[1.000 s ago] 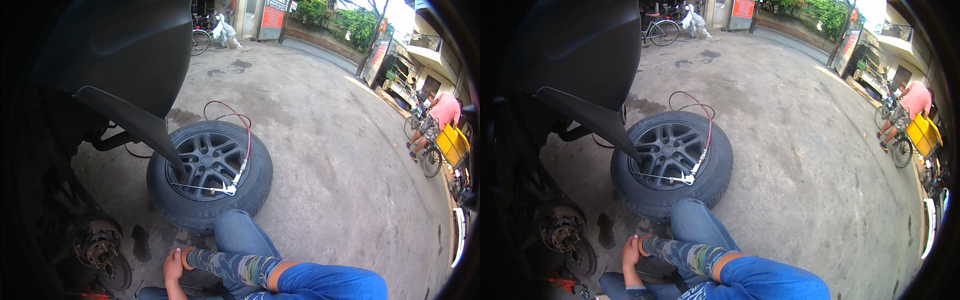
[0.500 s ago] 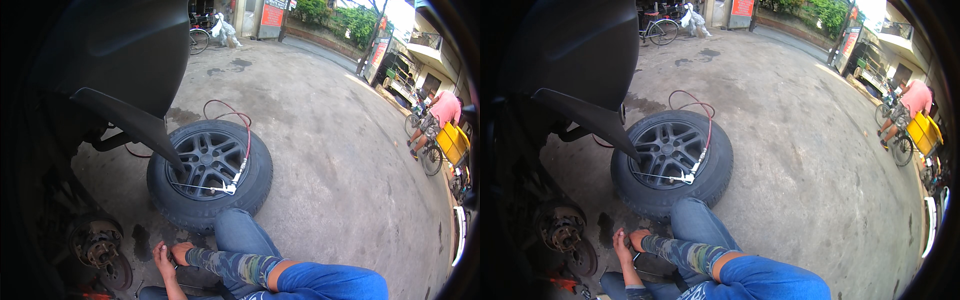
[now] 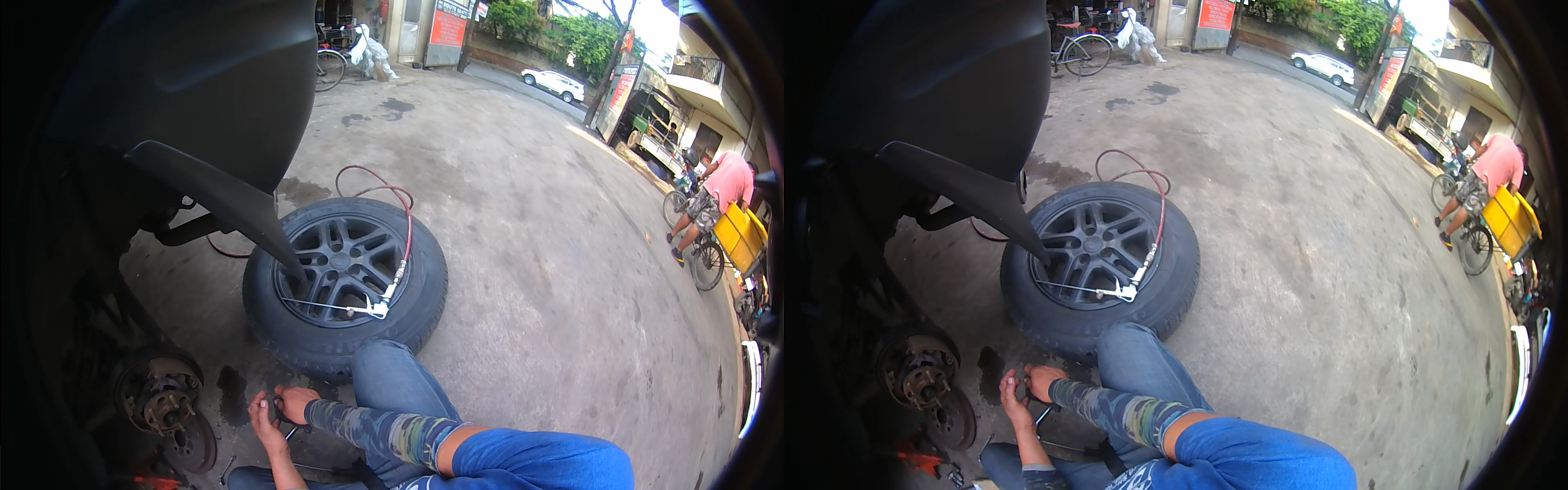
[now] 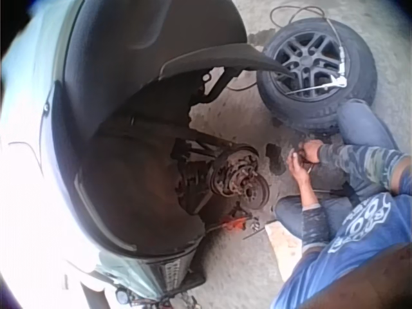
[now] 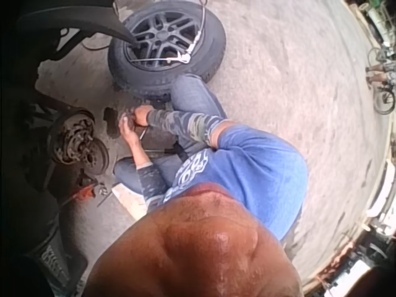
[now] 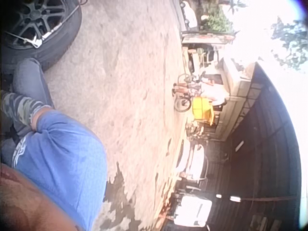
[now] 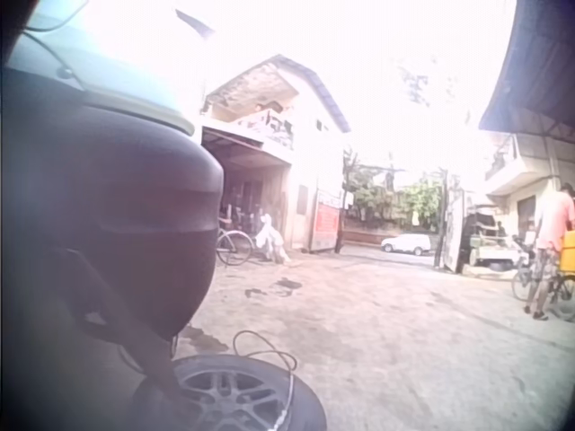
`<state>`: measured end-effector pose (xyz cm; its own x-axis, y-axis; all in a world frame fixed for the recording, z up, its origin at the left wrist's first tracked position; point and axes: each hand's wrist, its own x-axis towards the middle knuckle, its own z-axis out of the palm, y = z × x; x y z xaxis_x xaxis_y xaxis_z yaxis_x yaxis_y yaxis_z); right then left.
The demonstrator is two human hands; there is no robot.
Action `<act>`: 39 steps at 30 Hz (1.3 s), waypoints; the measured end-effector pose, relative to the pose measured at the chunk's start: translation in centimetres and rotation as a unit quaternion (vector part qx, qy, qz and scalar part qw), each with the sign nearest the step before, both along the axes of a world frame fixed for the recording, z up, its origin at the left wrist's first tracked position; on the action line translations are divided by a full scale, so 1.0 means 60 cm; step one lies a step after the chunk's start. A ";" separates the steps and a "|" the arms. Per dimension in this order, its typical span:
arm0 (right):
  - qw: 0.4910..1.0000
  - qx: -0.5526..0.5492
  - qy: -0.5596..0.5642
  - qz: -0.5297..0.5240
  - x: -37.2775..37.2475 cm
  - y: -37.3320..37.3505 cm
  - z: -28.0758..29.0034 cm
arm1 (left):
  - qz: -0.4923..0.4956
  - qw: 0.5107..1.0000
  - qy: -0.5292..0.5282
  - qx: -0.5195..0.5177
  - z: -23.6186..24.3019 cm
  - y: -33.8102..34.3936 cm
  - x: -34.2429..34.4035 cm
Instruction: The person sits on the ground and works on a car's wheel hub and brake assembly. They use a wrench to loosen and remove bolts, then remove the brake caliper and rotor. The person then stands and walks around the garage.
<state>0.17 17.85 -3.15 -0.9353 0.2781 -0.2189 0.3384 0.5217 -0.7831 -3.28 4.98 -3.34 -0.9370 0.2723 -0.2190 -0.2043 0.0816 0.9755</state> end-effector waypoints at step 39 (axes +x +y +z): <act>0.999 0.024 0.023 0.035 0.010 0.004 0.040 | -0.058 0.973 0.043 0.220 -0.013 0.003 0.006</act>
